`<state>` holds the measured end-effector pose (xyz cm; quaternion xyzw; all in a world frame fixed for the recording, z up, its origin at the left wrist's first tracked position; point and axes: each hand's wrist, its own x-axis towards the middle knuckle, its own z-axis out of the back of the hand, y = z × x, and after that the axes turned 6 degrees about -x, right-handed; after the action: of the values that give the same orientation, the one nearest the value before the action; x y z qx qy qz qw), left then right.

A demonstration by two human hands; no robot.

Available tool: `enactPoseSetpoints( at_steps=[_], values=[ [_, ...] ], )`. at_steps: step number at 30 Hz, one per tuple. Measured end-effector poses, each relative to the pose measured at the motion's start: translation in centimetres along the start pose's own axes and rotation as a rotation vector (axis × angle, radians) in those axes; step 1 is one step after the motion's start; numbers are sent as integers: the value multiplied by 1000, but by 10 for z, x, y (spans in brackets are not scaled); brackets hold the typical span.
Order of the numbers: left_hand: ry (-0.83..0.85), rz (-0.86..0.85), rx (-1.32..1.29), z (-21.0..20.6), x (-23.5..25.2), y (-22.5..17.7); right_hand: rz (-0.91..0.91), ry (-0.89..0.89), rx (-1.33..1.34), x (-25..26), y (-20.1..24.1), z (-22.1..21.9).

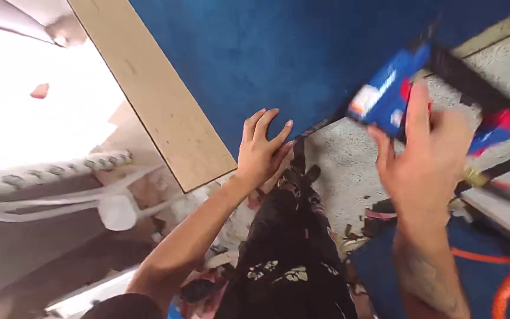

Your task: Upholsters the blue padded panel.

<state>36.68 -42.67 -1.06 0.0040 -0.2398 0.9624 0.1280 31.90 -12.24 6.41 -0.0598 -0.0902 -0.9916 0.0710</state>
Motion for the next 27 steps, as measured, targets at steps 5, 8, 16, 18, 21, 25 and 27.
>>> enactPoseSetpoints(
  at_steps=[5,8,16,18,21,25,27],
  values=[
    [-232,-64,-42,-22,26,-23,383,117,-111,183,-13,-36],
    [-303,145,-61,-25,33,-38,448,67,-126,166,10,-40],
    [-533,406,-30,-45,54,-58,836,-177,393,58,46,-133],
    [-560,351,-12,-48,53,-59,877,-211,410,65,50,-133],
    [-627,404,43,-52,57,-62,865,-221,325,73,60,-127],
    [-798,214,13,-69,50,-61,927,-206,400,65,46,-129],
    [-825,103,2,-70,45,-56,1012,-275,468,67,43,-137]
  ],
)
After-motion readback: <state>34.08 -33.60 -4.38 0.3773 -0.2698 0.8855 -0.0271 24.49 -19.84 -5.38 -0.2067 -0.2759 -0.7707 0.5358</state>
